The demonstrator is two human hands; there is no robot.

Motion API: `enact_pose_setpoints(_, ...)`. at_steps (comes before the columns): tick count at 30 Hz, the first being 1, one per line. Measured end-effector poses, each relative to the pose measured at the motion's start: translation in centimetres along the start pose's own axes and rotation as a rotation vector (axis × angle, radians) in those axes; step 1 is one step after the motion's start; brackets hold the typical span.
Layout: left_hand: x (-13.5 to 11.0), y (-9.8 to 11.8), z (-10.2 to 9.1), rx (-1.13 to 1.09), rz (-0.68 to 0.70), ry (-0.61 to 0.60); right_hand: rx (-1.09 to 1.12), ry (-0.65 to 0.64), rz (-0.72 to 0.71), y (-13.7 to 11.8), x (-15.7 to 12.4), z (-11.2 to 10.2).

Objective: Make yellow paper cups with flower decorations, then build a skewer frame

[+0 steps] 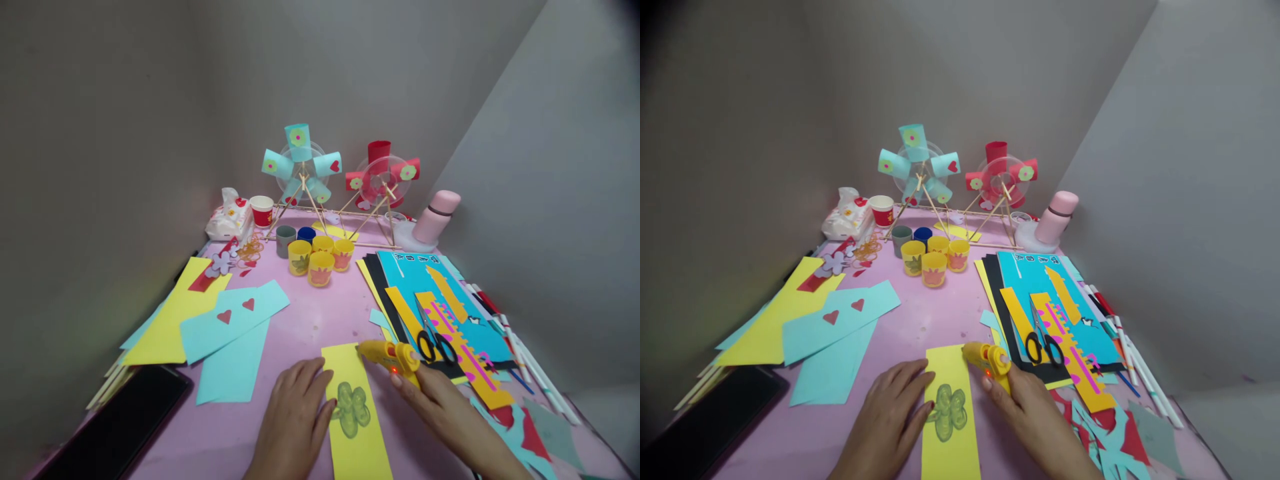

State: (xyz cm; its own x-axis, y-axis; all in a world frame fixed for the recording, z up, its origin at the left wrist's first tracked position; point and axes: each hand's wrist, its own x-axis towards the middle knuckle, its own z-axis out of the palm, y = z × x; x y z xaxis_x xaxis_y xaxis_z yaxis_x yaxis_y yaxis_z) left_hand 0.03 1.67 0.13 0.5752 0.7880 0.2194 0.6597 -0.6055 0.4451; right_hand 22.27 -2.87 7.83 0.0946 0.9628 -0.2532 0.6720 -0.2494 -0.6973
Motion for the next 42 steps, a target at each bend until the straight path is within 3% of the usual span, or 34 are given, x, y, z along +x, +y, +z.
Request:
enact_pose_setpoints(8, 0.1, 0.1, 0.0, -0.006, -0.005, -0.018, -0.047, 0.023, -0.019, -0.1, -0.1, 0.0)
enact_pose_setpoints(16, 0.1, 0.0, 0.1, -0.017, -0.013, -0.018, -0.109, 0.148, -0.009, -0.4, -0.5, -0.4)
enact_pose_setpoints(25, 0.0, 0.2, 0.0, -0.05, -0.04, -0.035, -0.035, 0.018, 0.012, 0.4, 0.1, 0.5)
enact_pose_setpoints(31, 0.1, 0.1, 0.0, -0.068, -0.045, -0.029, -0.032, 0.014, -0.023, 0.9, 0.3, 0.7)
enact_pose_setpoints(37, 0.1, 0.3, -0.3, -0.085, -0.05, -0.026, 0.008, 0.111, 0.023, 0.2, -0.3, 0.4)
enact_pose_setpoints(42, 0.0, 0.1, 0.0, -0.08, -0.048, -0.006, 0.134, 0.23, 0.064, 0.5, -2.4, -0.4)
